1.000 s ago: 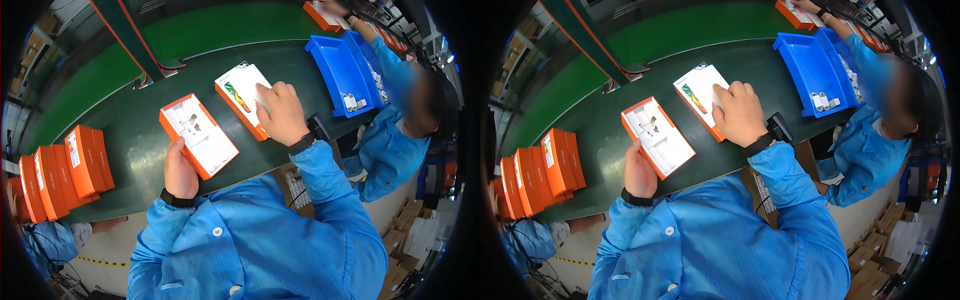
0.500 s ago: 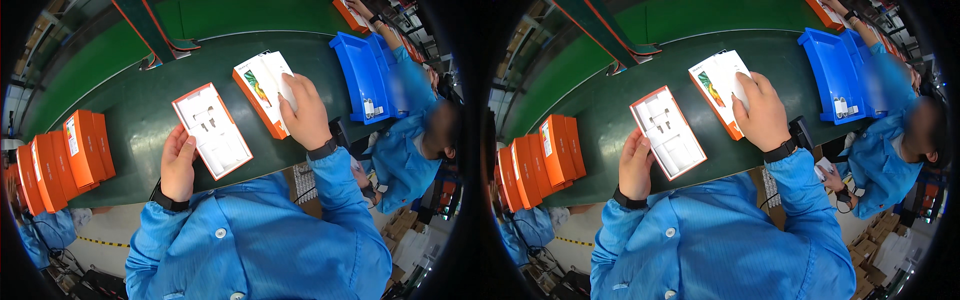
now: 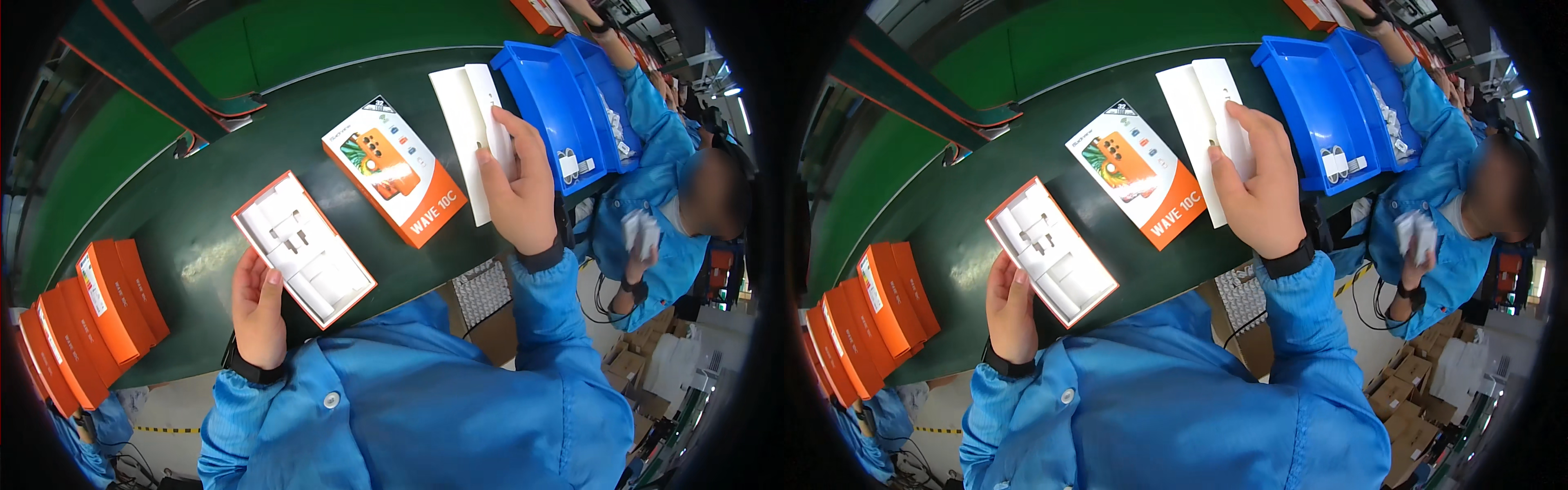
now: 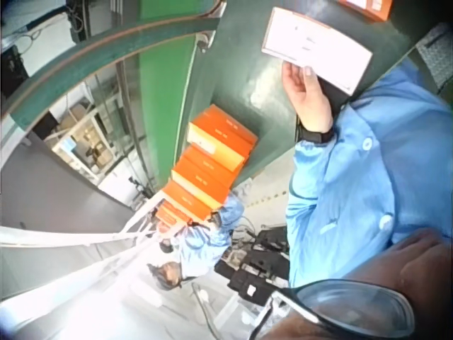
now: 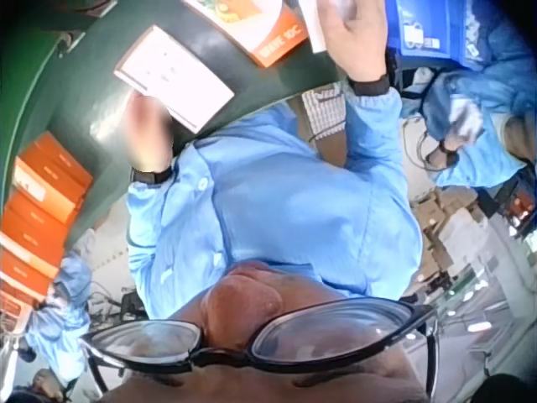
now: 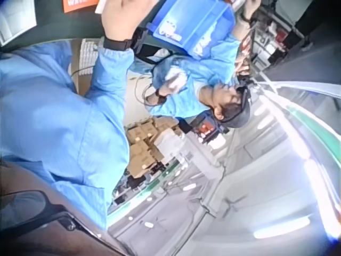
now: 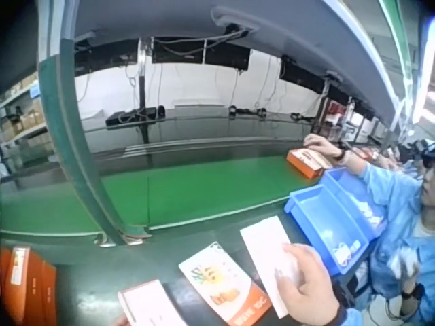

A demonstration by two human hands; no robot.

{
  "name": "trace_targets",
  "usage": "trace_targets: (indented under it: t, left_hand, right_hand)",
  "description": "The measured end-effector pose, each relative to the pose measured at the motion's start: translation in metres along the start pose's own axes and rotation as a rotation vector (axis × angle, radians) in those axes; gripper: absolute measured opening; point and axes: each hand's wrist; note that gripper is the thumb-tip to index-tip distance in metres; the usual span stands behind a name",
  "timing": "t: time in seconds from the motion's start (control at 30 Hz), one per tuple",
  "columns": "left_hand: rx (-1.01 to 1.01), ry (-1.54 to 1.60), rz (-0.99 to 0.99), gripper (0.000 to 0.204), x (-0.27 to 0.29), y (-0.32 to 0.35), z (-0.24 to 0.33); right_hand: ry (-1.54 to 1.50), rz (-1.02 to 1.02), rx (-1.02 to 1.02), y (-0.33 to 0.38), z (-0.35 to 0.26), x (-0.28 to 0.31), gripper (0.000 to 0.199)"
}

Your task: Assembling and packing products into orange boxes on an industrial assembly line.

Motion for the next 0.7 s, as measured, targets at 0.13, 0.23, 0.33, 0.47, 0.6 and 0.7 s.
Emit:
trace_targets:
  t: [0.13,0.23,0.33,0.47,0.6,0.7]
  left_hand:
    - [-0.005,0.001,-0.028,0.053,0.003,-0.002,-0.002]
    - [-0.007,0.020,-0.012,0.054,0.002,-0.003,-0.003]
    - [-0.004,0.017,-0.038,0.055,0.004,-0.005,-0.003]
    - [-0.013,0.053,-0.013,0.058,-0.002,-0.006,0.000]
    - [-0.008,0.041,-0.014,0.062,-0.011,-0.010,0.002]
    - [0.011,0.033,-0.009,0.062,-0.023,-0.012,0.007]
  right_hand:
    - [-0.096,-0.044,-0.056,0.000,0.002,-0.004,0.053]
    - [-0.049,-0.067,0.085,-0.003,-0.009,-0.016,0.053]
    - [-0.049,-0.131,0.106,0.002,-0.022,-0.033,0.053]
    - [0.171,-0.270,0.257,0.011,-0.028,-0.057,0.054]
    - [0.222,-0.297,0.228,0.022,-0.026,-0.063,0.061]
    - [0.190,-0.359,0.187,0.021,-0.030,-0.059,0.077]
Point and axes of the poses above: each hand's wrist, its own y-axis away from the middle knuckle, its own x-axis out of the back of the hand, z = x × y, and after that the axes turned 11 degrees about z, right-handed
